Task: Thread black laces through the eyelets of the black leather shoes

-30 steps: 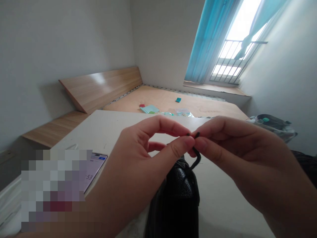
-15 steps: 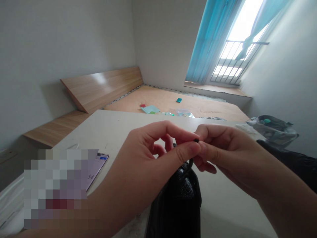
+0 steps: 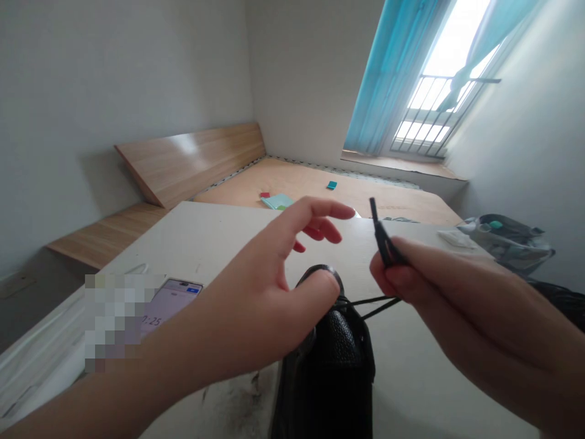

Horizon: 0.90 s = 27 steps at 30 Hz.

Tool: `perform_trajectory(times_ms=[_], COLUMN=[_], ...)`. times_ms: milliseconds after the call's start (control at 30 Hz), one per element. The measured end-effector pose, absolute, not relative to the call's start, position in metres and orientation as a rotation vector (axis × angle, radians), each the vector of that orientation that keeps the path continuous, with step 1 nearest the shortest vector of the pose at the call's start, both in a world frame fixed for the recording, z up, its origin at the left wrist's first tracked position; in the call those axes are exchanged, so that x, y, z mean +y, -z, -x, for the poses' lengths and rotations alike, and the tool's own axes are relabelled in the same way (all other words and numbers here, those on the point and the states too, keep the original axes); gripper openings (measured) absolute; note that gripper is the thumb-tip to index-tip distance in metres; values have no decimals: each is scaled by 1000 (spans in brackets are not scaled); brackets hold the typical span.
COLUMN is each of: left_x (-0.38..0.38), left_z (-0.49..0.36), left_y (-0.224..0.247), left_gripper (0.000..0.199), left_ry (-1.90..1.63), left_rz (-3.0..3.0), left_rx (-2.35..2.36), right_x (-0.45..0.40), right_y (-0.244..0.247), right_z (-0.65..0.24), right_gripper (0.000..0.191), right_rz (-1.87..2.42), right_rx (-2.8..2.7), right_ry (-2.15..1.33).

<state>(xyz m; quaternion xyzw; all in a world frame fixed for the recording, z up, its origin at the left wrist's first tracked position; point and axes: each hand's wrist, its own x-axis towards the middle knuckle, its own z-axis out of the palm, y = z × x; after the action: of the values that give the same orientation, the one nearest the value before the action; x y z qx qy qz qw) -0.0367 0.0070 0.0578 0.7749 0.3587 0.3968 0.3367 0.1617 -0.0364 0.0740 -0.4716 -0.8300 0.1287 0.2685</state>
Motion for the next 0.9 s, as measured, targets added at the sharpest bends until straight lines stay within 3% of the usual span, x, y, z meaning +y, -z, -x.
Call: perform_trajectory(times_ms=[100,167,267,400,900], left_x=[13,16,17,17,11], left_z=[36,34,29,21,10], left_y=[-49,-41,-32,-25,-9], left_gripper=[40,30,26,20,17], left_ry=[-692,-479,-292,-292,-428], left_rz=[-2231,-2332,-2415,-2426,-2357], left_rx=[967,957,965,1012,1139], right_x=[-29,-26,-28,-31,-26], right_y=[-63,-54,-50,-63,-72], right_z=[-165,-166,-167,-166,-161], right_gripper=[20,23,25,23,24], right_rz=[1418,1574,1641,1592,1566], right_rx=[-2462,-2565,-2698,-2642,-2594], right_ry=[147,234,-100,-586,-586])
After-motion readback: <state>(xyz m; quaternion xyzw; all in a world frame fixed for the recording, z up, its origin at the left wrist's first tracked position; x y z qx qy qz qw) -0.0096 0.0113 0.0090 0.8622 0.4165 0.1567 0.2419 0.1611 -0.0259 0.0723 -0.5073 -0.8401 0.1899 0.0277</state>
